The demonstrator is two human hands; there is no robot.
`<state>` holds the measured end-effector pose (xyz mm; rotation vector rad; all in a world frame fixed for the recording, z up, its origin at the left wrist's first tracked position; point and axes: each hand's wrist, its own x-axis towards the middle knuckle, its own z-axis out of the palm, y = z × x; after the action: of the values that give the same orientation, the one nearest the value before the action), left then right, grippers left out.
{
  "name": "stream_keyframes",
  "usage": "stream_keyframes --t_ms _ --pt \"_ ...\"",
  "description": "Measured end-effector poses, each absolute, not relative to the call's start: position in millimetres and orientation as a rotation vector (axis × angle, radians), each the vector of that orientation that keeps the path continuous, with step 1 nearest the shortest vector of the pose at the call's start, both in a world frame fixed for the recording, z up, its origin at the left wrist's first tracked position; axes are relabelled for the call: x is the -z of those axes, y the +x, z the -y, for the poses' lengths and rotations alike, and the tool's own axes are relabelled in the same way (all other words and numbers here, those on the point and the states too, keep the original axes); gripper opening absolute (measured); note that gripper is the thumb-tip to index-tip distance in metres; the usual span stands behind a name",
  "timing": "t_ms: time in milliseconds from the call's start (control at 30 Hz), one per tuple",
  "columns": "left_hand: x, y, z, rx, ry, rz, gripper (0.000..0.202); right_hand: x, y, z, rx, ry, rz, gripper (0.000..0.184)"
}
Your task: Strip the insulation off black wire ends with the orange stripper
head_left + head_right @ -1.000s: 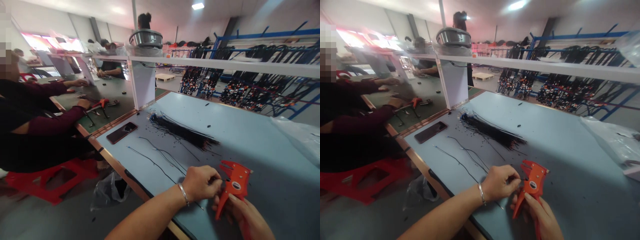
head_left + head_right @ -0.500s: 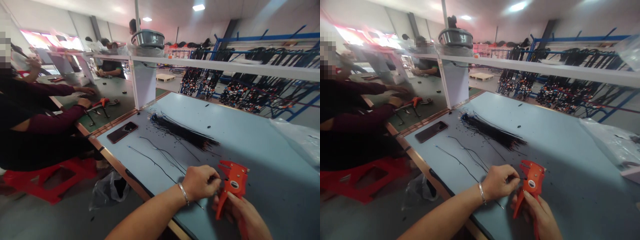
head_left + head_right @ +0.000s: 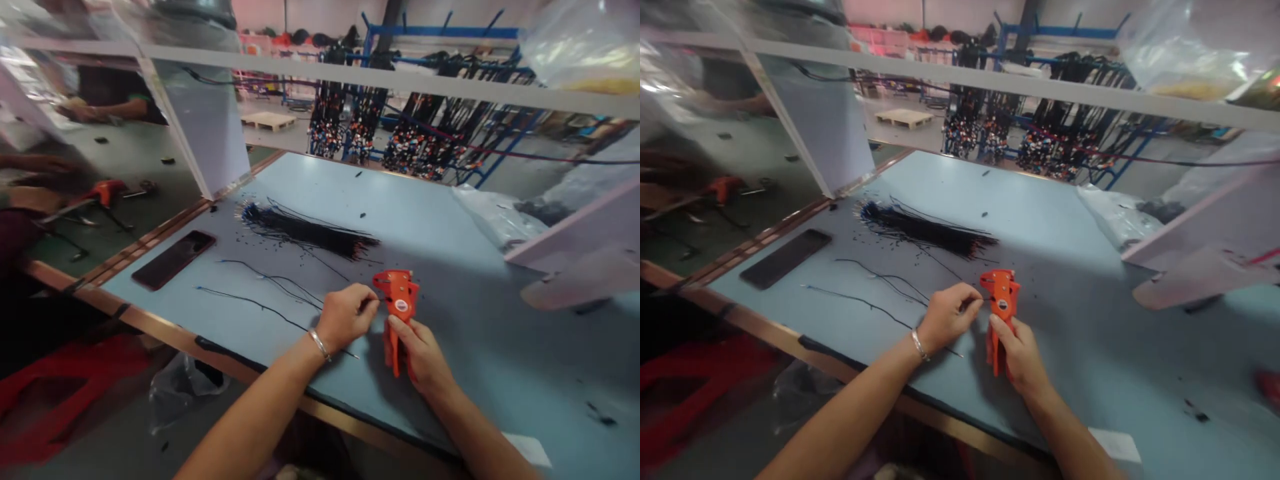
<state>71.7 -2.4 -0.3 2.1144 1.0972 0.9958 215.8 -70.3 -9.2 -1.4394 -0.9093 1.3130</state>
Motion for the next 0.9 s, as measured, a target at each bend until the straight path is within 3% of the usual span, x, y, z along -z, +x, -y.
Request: stream_keyframes --t_ms 100,267,900 --pt "-2 67 2 -1.013 2.139 -1.103 0.017 6 216 68 -1.417 -1.312 0.904 0.037" --pt "1 61 -8 -1.044 2.141 -1.067 0.016 8 220 57 -1.582 -1.113 0.926 0.039" --pt "-1 61 -9 -1.147 2.198 -1.026 0.017 13 212 55 -1.424 -1.247 0.892 0.042"
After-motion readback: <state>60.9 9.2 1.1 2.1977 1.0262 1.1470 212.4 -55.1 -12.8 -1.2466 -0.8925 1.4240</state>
